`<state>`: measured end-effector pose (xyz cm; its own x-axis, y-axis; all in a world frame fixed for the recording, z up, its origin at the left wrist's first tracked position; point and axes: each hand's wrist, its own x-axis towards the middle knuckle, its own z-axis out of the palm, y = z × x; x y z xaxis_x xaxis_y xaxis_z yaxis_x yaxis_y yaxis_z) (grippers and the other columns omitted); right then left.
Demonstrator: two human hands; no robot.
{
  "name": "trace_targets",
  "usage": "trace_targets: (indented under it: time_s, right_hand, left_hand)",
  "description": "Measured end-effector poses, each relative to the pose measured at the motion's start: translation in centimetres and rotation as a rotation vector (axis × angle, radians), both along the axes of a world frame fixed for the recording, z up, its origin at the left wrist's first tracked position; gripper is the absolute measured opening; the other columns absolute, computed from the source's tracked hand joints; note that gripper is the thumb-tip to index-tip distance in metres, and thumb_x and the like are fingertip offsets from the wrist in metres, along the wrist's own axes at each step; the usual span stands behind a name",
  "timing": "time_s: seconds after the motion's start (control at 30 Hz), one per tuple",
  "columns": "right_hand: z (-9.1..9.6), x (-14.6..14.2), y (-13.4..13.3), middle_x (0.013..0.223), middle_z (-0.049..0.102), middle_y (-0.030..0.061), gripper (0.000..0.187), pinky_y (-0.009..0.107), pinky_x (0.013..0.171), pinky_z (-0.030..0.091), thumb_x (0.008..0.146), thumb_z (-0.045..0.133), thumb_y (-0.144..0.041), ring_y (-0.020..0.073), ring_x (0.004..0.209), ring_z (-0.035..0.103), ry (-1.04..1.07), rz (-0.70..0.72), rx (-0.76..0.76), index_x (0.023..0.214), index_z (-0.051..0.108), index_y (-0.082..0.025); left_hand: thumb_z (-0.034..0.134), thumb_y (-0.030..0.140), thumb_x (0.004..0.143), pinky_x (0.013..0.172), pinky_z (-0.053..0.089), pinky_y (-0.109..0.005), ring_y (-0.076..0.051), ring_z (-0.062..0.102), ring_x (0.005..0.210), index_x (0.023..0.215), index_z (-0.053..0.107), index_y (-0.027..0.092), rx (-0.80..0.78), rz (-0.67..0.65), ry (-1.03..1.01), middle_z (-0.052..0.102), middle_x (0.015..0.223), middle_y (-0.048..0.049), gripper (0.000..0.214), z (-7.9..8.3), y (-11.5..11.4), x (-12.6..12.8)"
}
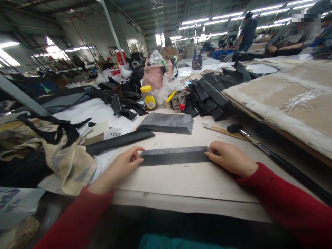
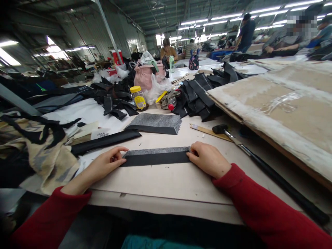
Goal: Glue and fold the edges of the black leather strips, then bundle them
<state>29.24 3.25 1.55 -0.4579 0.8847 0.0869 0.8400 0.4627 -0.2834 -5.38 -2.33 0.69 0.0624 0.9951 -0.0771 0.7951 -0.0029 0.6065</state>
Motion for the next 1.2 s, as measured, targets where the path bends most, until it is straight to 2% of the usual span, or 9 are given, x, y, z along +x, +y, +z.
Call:
trace_targets:
  time_s: [0.13, 0.23, 0.3, 0.43, 0.6, 0.87, 1.0, 1.1, 1.2]
  right_hand:
    - [-0.2, -0.2, -0.2, 0.066, 0.055, 0.0017, 0.023, 0.026, 0.056, 0.033, 0.082, 0.045, -0.030, 0.0143, 0.060, 0.048, -0.057, 0.040, 0.065, 0.062, 0.050, -0.020]
    - [-0.6, 0.1, -0.1, 0.074, 0.056, 0.0044, 0.020, 0.029, 0.064, 0.038, 0.082, 0.047, -0.030, 0.0178, 0.071, 0.052, -0.023, 0.094, 0.139, 0.066, 0.051, -0.020]
    - [-1.0, 0.5, 0.0, 0.083, 0.057, 0.0065, 0.014, 0.032, 0.070, 0.041, 0.081, 0.050, -0.032, 0.0204, 0.079, 0.053, 0.025, 0.098, 0.184, 0.077, 0.055, -0.019]
    - [-1.4, 1.2, -0.3, 0.100, 0.055, 0.0093, 0.028, 0.035, 0.081, 0.043, 0.081, 0.051, -0.029, 0.0222, 0.092, 0.053, 0.092, 0.119, 0.208, 0.107, 0.053, -0.018]
    - [-1.5, 1.7, -1.1, 0.091, 0.058, 0.0084, 0.023, 0.033, 0.075, 0.046, 0.086, 0.042, -0.023, 0.0194, 0.084, 0.055, 0.093, 0.221, 0.157, 0.092, 0.064, -0.020]
    - [-1.7, 1.8, -1.6, 0.087, 0.060, 0.0084, 0.027, 0.034, 0.072, 0.047, 0.088, 0.042, -0.028, 0.0195, 0.080, 0.056, 0.109, 0.226, 0.164, 0.096, 0.067, -0.021]
    - [-1.9, 1.7, -1.5, 0.088, 0.059, 0.0093, 0.027, 0.035, 0.073, 0.047, 0.088, 0.042, -0.027, 0.0202, 0.082, 0.056, 0.119, 0.224, 0.126, 0.097, 0.067, -0.019]
    - [-2.0, 1.7, -1.4, 0.089, 0.059, 0.0091, 0.026, 0.036, 0.074, 0.047, 0.087, 0.043, -0.028, 0.0207, 0.083, 0.056, 0.143, 0.211, 0.101, 0.097, 0.066, -0.019]
    - [-2.1, 1.8, -1.3, 0.091, 0.059, 0.0083, 0.025, 0.037, 0.077, 0.046, 0.087, 0.044, -0.028, 0.0206, 0.085, 0.056, 0.172, 0.203, 0.059, 0.099, 0.064, -0.021]
  left_hand:
    - [0.051, 0.030, 0.076, 0.062, 0.039, -0.025, -0.015, 0.047, 0.069, 0.106, 0.051, 0.020, 0.096, -0.029, 0.091, 0.048, 0.080, 0.0002, 0.031, 0.2, 0.0, 0.1]
    - [0.049, 0.027, 0.077, 0.069, 0.041, -0.028, -0.016, 0.048, 0.075, 0.098, 0.056, 0.020, 0.143, -0.100, 0.147, 0.048, 0.092, -0.0027, 0.023, 0.4, 0.0, 0.1]
    - [0.045, 0.027, 0.080, 0.073, 0.042, -0.029, -0.016, 0.048, 0.079, 0.090, 0.058, 0.019, 0.140, -0.161, 0.152, 0.049, 0.093, -0.0035, 0.018, 0.4, 0.0, 0.1]
    - [0.039, 0.029, 0.087, 0.080, 0.041, -0.029, -0.017, 0.050, 0.087, 0.090, 0.060, 0.019, 0.181, -0.230, 0.183, 0.052, 0.093, -0.0045, 0.023, 0.5, -0.3, 0.0]
    - [0.036, 0.031, 0.090, 0.085, 0.040, -0.031, -0.018, 0.049, 0.092, 0.101, 0.060, 0.021, 0.237, -0.260, 0.348, 0.053, 0.097, -0.0056, 0.028, 0.5, -1.3, 0.1]
    - [0.041, 0.015, 0.083, 0.081, 0.042, -0.034, -0.020, 0.048, 0.090, 0.099, 0.060, 0.020, 0.283, -0.249, 0.559, 0.052, 0.099, -0.0075, 0.025, 1.3, -0.2, 0.4]
    - [0.037, 0.006, 0.081, 0.081, 0.042, -0.034, -0.020, 0.049, 0.087, 0.094, 0.059, 0.016, 0.321, -0.324, 0.541, 0.054, 0.094, -0.0076, 0.028, 2.1, 1.4, 4.5]
    - [0.038, 0.008, 0.083, 0.081, 0.042, -0.030, -0.018, 0.050, 0.088, 0.096, 0.057, 0.015, 0.362, -0.519, 0.405, 0.056, 0.093, -0.0060, 0.024, 2.2, 2.5, 10.1]
    - [0.040, 0.011, 0.085, 0.081, 0.042, -0.028, -0.017, 0.051, 0.088, 0.096, 0.056, 0.014, 0.440, -0.688, 0.282, 0.057, 0.092, -0.0051, 0.020, 1.4, 3.7, 15.1]
